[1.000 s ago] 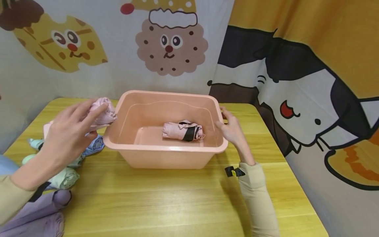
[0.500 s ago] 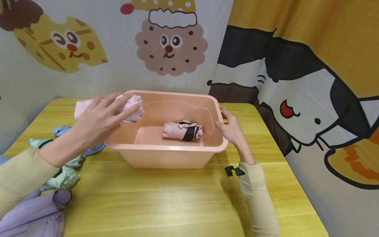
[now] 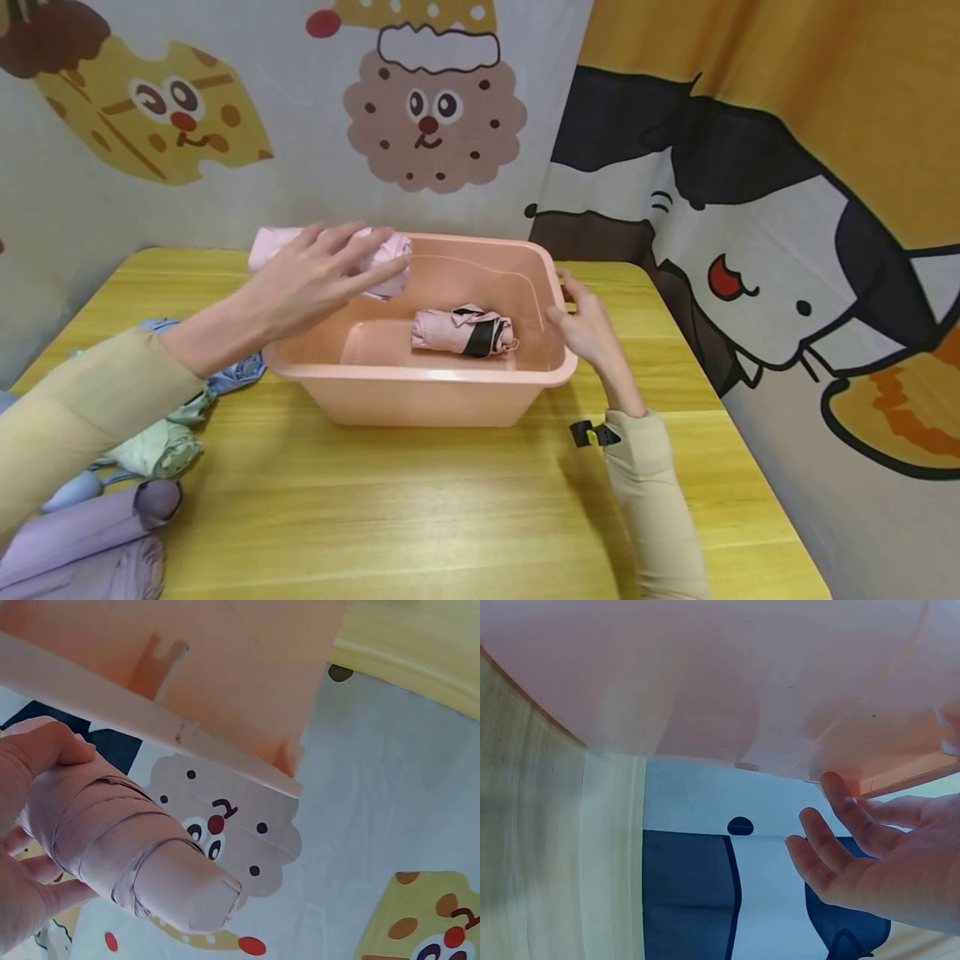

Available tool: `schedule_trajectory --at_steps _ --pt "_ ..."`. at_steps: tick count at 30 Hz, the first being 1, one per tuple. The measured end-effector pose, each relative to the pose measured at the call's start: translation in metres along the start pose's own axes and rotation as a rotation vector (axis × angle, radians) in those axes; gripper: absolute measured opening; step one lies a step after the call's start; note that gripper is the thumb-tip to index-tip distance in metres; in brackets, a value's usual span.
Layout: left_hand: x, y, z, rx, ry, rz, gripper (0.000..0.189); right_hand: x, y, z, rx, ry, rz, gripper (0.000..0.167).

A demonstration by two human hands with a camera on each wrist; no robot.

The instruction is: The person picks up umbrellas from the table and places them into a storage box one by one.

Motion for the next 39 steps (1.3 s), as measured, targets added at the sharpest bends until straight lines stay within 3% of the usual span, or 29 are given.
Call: schedule_trajectory --at_steps 3,10,16,20,27,34,39 --pt "-0.01 0.003 0.002 0.003 0.037 -0.033 0.072 0.0 0.0 0.001 0.004 0.003 0.001 0.061" --pt "-0.036 0.009 0.009 -0.076 0.14 -0.04 0.062 0.0 0.001 0.002 0.005 -0.001 0.0 0.061" --pt "-0.057 0.017 0.019 -0.059 0.223 -0.097 0.054 0.0 0.0 0.003 0.016 -0.008 0.005 0.059" --pt "-0.068 0.025 0.026 -0.107 0.306 -0.066 0.058 0.0 0.001 0.003 0.014 -0.014 0.011 0.058" --pt "-0.085 0.043 0.035 -0.231 0.474 0.04 0.045 -0.001 0.001 0.002 0.011 -0.019 0.019 0.059" --pt "-0.096 0.064 0.047 -0.253 0.65 0.175 0.038 0.001 0.0 0.0 0.0 -0.024 0.014 0.06" --pt "-0.104 0.077 0.055 -0.192 0.722 0.097 0.045 0.0 0.001 0.001 0.0 -0.024 0.013 0.06"
Point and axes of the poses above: each hand's wrist, its own x-axis away from the middle knuckle, its own y-axis out of the palm, z = x × y, the point moved 3 cm from there along -x, towards the middle knuckle, and after that the axes turned 3 degrees about -y, right-handed, at the moved point
